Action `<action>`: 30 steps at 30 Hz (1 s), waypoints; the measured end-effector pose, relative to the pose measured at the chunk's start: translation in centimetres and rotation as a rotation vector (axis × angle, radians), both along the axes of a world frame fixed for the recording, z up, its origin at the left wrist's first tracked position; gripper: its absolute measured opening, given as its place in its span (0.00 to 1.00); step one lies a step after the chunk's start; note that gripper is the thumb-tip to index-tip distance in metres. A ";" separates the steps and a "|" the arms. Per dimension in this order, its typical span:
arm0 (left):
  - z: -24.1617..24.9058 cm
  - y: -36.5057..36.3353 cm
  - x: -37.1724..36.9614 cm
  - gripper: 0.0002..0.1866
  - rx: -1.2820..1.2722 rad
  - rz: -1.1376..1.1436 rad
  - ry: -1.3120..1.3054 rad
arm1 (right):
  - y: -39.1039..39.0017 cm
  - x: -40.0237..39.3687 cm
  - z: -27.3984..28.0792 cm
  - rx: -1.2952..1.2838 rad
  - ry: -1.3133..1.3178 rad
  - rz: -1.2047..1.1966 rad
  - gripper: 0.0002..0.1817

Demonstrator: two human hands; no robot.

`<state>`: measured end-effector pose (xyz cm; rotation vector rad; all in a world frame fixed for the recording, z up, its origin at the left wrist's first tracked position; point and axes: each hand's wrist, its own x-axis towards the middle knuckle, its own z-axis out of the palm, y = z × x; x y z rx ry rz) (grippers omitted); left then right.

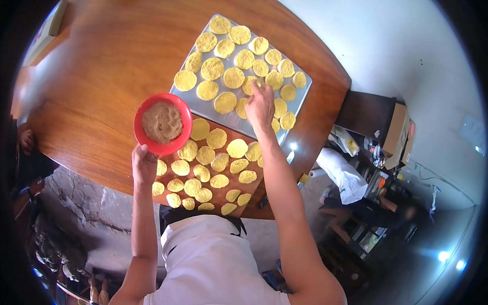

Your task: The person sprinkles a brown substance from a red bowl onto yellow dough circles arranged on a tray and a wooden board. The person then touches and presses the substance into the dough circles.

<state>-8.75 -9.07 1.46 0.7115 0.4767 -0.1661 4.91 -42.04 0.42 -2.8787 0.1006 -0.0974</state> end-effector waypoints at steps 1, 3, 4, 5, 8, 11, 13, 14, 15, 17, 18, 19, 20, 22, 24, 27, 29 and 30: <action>0.1 -0.1 0.1 0.23 0.004 0.007 0.020 | 0.1 -0.2 -0.3 0.011 -0.004 0.029 0.22; -0.1 0.1 0.0 0.23 -0.007 -0.005 0.007 | 0.0 -0.9 0.1 0.015 -0.005 0.059 0.23; -0.2 0.1 -0.1 0.23 -0.017 -0.018 -0.004 | 0.0 -1.4 0.7 0.085 -0.022 0.002 0.23; -0.3 -0.1 -0.1 0.23 -0.024 -0.015 -0.008 | 0.1 -1.8 1.4 0.154 -0.042 -0.054 0.23; -0.2 -1.0 0.2 0.23 -0.033 -0.016 -0.021 | 0.4 -3.5 5.0 0.238 -0.102 -0.111 0.18; 1.2 -2.9 -0.1 0.23 -0.059 -0.102 0.011 | 2.6 -6.3 9.1 0.540 -0.025 -0.067 0.12; 1.8 -4.3 -0.4 0.23 -0.029 -0.210 0.031 | 6.4 -8.4 12.1 0.647 0.054 -0.001 0.08; 2.2 -4.8 -0.7 0.22 -0.006 -0.266 0.025 | 7.4 -9.4 12.6 0.536 0.055 0.133 0.06; 3.2 -5.2 -0.8 0.22 0.015 -0.344 0.031 | 8.3 -10.3 12.8 0.493 0.059 0.212 0.06; 4.5 -6.3 -1.5 0.22 0.039 -0.394 0.071 | 10.7 -11.7 14.3 0.273 0.016 0.285 0.08; 5.0 -6.6 -2.0 0.22 -0.005 -0.416 0.085 | 11.1 -12.6 14.3 0.179 0.080 0.300 0.07; 4.3 -6.7 -2.6 0.21 -0.034 -0.474 0.101 | 11.3 -13.4 14.1 0.084 0.145 0.313 0.07; 4.2 -6.9 -3.0 0.22 -0.019 -0.485 0.085 | 11.5 -14.0 13.8 0.086 0.135 0.303 0.07; 4.3 -7.3 -3.6 0.22 -0.008 -0.503 0.067 | 11.5 -15.2 13.0 0.008 0.161 0.289 0.04; 4.3 -7.2 -4.3 0.22 -0.019 -0.511 0.072 | 11.2 -16.3 12.6 0.046 0.126 0.271 0.03; 4.5 -7.0 -4.6 0.21 -0.086 -0.496 0.089 | 11.2 -16.9 13.2 0.135 0.067 0.215 0.02; 4.3 -7.0 -4.8 0.21 -0.075 -0.497 0.102 | 11.0 -17.2 13.7 0.184 0.050 0.165 0.01; 4.2 -7.2 -4.8 0.21 -0.066 -0.501 0.117 | 10.7 -17.2 13.8 0.238 0.053 0.139 0.02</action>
